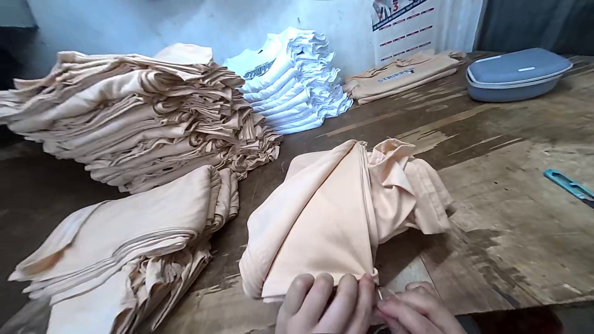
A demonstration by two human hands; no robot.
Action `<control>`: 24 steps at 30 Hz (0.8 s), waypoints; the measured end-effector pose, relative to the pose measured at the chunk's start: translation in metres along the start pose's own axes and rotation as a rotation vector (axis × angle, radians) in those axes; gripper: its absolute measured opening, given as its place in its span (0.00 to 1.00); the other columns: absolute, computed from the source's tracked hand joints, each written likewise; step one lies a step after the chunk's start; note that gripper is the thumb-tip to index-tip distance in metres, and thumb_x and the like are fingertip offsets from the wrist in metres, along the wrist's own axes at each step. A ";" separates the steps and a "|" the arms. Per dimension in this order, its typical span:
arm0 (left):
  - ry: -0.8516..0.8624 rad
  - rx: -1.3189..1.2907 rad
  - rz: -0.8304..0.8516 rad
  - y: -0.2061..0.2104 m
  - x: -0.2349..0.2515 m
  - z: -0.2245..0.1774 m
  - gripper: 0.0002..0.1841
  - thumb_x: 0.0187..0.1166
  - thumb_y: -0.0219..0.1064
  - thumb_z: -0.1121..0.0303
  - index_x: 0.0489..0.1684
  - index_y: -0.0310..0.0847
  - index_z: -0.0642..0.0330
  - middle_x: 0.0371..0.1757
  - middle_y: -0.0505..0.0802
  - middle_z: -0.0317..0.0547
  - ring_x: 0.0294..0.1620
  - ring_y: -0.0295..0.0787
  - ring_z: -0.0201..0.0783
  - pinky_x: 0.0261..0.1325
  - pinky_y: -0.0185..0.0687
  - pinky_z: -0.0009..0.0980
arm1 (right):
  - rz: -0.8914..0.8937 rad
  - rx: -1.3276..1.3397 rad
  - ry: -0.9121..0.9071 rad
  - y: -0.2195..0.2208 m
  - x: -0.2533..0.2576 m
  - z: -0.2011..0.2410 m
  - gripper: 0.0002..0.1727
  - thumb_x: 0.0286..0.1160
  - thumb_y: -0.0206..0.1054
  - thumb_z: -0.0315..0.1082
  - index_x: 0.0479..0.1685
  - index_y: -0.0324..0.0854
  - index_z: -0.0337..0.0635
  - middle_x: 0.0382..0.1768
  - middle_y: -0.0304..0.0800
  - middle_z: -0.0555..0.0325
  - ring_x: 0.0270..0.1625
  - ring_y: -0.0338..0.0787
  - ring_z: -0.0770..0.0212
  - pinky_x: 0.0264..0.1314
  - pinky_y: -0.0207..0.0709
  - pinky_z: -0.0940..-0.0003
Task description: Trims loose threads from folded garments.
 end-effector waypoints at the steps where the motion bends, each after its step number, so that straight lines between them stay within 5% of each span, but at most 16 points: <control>1: -0.012 -0.005 0.005 -0.001 0.000 0.001 0.08 0.82 0.67 0.65 0.51 0.92 0.46 0.38 0.90 0.35 0.39 0.75 0.36 0.48 0.63 0.34 | 0.006 -0.007 0.008 -0.001 0.000 -0.001 0.03 0.74 0.77 0.32 0.40 0.92 0.45 0.37 0.90 0.62 0.43 0.87 0.71 0.55 0.79 0.75; 10: -0.049 0.014 -0.014 -0.017 -0.016 -0.001 0.09 0.82 0.67 0.65 0.53 0.90 0.47 0.39 0.89 0.37 0.42 0.75 0.39 0.53 0.63 0.36 | 0.034 0.079 0.194 -0.010 -0.002 -0.008 0.06 0.71 0.80 0.36 0.40 0.92 0.45 0.34 0.91 0.64 0.41 0.89 0.74 0.46 0.85 0.79; 14: -0.159 0.052 -0.045 -0.013 -0.018 0.006 0.11 0.81 0.68 0.63 0.57 0.88 0.45 0.42 0.88 0.36 0.44 0.75 0.38 0.55 0.61 0.35 | 0.174 -0.023 0.383 0.002 0.009 -0.006 0.31 0.69 0.78 0.57 0.54 0.87 0.35 0.36 0.91 0.59 0.37 0.87 0.70 0.41 0.84 0.71; 17: -0.178 0.058 -0.065 -0.012 -0.019 0.006 0.11 0.80 0.69 0.64 0.56 0.89 0.43 0.42 0.89 0.34 0.44 0.75 0.37 0.55 0.61 0.35 | 0.077 -0.051 0.304 0.010 0.011 -0.002 0.12 0.73 0.77 0.41 0.36 0.94 0.41 0.32 0.92 0.61 0.40 0.89 0.70 0.45 0.84 0.74; 24: -0.072 0.069 -0.114 -0.006 -0.019 -0.005 0.10 0.82 0.66 0.64 0.57 0.88 0.46 0.41 0.88 0.36 0.44 0.74 0.38 0.56 0.61 0.35 | 0.104 0.111 0.268 -0.002 0.007 0.007 0.09 0.79 0.72 0.33 0.33 0.93 0.37 0.31 0.90 0.57 0.42 0.87 0.69 0.48 0.82 0.75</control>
Point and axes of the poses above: each hand's wrist, its own x-axis towards the middle knuckle, its own y-axis out of the palm, z = x × y, the point moved 2 cm from there along x, towards the middle knuckle
